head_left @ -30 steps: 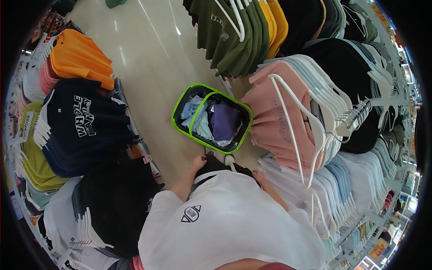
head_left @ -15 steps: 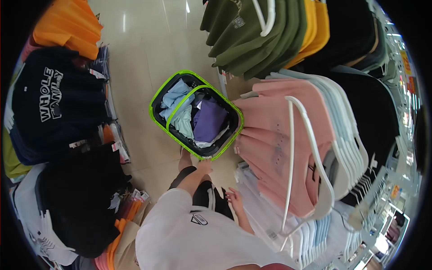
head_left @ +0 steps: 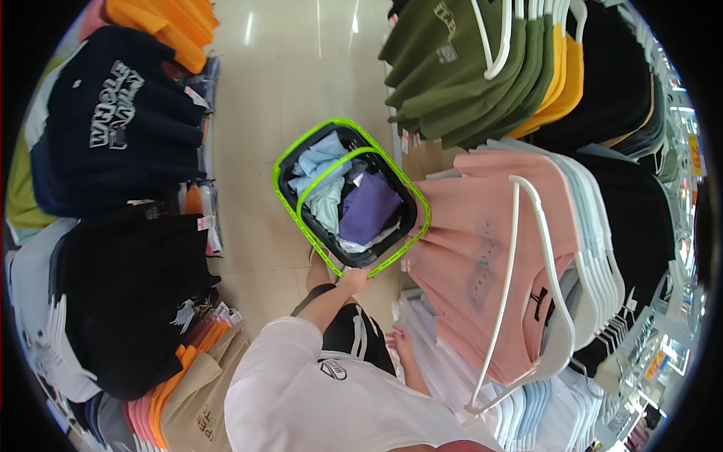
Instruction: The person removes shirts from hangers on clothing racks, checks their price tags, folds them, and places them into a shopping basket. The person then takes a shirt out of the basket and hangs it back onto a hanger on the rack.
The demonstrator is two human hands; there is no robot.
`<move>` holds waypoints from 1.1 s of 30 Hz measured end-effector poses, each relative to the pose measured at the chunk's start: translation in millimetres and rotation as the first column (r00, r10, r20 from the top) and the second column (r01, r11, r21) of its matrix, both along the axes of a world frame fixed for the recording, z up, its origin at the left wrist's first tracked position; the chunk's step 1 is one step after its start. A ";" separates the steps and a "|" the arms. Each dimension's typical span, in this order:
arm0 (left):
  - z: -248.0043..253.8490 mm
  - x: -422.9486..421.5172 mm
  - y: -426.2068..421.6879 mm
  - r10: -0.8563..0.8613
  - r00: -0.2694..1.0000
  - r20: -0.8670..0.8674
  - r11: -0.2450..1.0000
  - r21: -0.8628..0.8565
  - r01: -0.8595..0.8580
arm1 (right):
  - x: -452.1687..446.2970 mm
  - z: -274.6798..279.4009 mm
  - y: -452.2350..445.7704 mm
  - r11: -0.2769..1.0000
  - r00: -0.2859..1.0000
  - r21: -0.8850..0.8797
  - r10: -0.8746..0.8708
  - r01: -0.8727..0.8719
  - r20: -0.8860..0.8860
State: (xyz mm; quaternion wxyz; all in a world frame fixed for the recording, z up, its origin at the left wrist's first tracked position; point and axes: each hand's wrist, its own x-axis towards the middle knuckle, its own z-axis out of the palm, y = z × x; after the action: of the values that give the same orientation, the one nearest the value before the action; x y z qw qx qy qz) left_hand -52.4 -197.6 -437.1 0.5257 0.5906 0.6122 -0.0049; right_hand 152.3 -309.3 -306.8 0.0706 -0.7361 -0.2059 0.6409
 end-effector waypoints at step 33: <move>174.4 -220.9 98.8 0.117 0.782 0.612 0.966 -0.253 0.053 | -336.4 91.6 162.7 0.671 0.884 0.576 -0.374 0.467 -0.281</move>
State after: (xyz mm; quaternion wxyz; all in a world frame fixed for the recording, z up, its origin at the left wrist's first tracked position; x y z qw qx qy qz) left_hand -273.3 -98.8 -262.7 0.7698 0.4754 0.4087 0.1199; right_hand -184.0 -146.6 -215.1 0.4722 -0.6502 -0.2271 0.5502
